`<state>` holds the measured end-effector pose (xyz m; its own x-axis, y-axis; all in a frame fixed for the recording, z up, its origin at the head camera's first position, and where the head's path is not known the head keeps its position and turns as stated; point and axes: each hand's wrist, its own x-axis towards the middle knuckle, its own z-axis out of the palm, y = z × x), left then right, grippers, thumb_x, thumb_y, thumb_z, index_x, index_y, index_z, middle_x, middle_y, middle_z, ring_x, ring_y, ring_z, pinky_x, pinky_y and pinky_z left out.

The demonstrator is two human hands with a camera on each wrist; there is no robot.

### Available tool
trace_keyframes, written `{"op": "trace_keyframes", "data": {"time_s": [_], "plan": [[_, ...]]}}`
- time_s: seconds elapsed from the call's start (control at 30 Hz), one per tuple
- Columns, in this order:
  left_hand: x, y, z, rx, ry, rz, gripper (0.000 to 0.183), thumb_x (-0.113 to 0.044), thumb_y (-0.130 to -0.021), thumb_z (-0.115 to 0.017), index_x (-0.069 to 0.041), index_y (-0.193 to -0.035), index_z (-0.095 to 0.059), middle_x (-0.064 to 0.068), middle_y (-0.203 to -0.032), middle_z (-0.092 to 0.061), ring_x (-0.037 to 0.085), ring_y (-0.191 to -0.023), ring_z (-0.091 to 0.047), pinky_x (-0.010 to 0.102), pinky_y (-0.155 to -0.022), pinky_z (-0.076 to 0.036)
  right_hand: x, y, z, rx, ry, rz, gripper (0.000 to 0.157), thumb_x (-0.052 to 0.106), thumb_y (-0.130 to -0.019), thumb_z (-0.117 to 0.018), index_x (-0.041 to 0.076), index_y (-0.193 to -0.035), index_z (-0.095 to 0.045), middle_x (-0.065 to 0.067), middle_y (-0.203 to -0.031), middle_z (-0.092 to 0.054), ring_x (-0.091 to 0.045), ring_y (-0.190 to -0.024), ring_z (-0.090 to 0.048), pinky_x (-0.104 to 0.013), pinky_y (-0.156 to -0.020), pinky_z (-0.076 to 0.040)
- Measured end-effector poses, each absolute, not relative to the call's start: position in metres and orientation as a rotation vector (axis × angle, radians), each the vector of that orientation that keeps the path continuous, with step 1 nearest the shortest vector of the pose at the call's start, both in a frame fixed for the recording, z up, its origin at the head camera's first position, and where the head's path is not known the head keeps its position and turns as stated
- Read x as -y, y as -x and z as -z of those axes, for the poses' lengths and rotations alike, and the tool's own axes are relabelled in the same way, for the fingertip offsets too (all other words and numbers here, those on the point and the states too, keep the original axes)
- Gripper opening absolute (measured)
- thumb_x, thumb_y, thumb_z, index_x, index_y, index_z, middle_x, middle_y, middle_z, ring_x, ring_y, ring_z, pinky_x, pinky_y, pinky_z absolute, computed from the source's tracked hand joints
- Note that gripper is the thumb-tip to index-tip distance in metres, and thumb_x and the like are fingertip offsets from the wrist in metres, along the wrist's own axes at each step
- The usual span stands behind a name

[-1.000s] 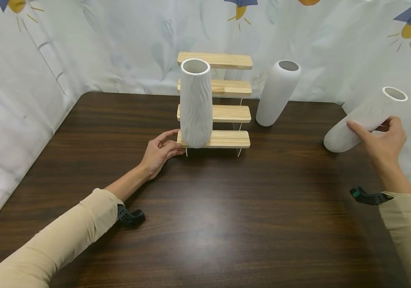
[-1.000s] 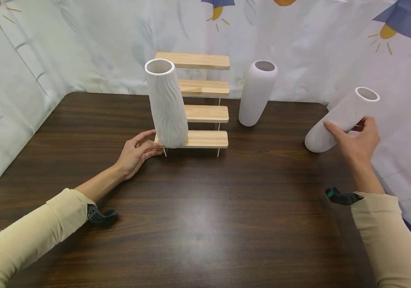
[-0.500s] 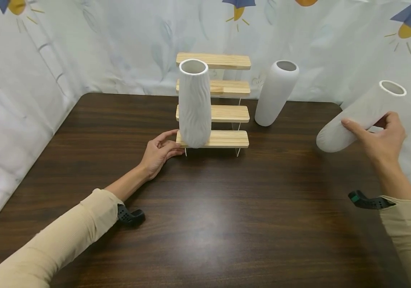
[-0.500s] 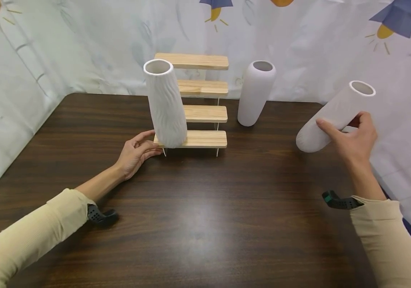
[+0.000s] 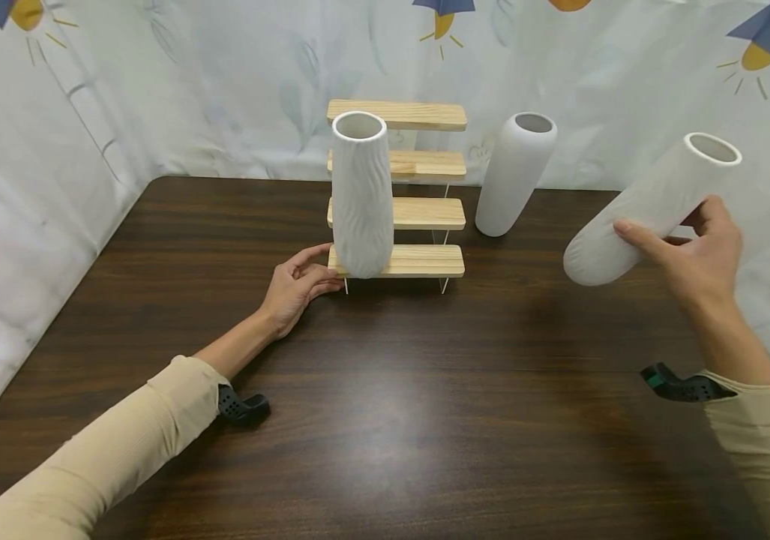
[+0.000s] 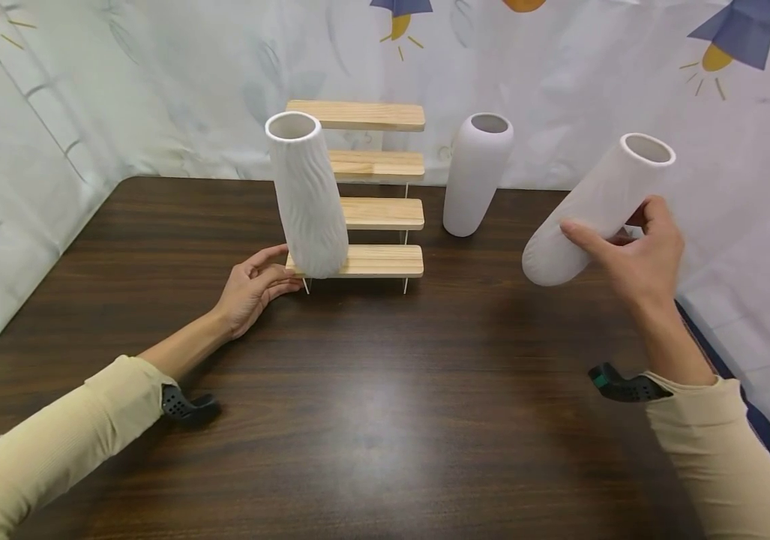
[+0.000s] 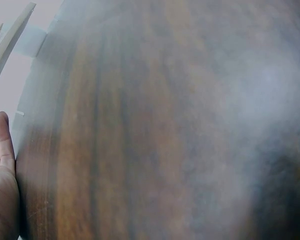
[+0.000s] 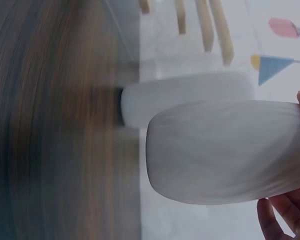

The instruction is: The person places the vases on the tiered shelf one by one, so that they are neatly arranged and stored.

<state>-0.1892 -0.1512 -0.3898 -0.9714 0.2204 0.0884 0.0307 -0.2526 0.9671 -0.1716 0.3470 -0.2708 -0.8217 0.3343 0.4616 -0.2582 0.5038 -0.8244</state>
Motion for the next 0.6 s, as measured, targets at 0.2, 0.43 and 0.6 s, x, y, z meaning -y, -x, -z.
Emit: {"op": "trace_keyframes", "data": {"time_s": [0.2,0.43,0.6], "plan": [[0.152,0.189,0.390,-1.832,-0.318,-2.380,0.048,0.000,-0.103,-0.054,0.002,-0.150,-0.043,0.000,-0.099,-0.072,0.016,-0.092,-0.073,0.028,-0.088,-0.061,-0.329,0.165,0.264,2.173,-0.041,-1.365,0.050,-0.003,-0.071,-0.088,0.014,-0.114,-0.067,0.003,-0.107,-0.065,-0.010,-0.093,-0.061,-0.009,-0.069,-0.055],[0.151,0.189,0.389,-1.830,-0.301,-2.379,0.049,0.000,-0.103,-0.054,0.002,-0.150,-0.044,0.001,-0.100,-0.072,0.017,-0.092,-0.073,0.028,-0.088,-0.061,-0.312,0.158,0.258,2.159,-0.141,-1.431,0.056,-0.007,-0.070,-0.087,0.009,-0.121,-0.068,-0.001,-0.113,-0.066,-0.013,-0.097,-0.063,-0.012,-0.070,-0.056],[0.151,0.189,0.388,-1.821,-0.296,-2.385,0.049,0.001,-0.102,-0.055,0.002,-0.150,-0.044,0.002,-0.100,-0.072,0.017,-0.091,-0.073,0.029,-0.087,-0.061,-0.300,0.154,0.254,2.135,-0.233,-1.458,0.060,-0.010,-0.069,-0.087,0.006,-0.124,-0.068,-0.005,-0.114,-0.067,-0.016,-0.098,-0.065,-0.013,-0.071,-0.057]]}}
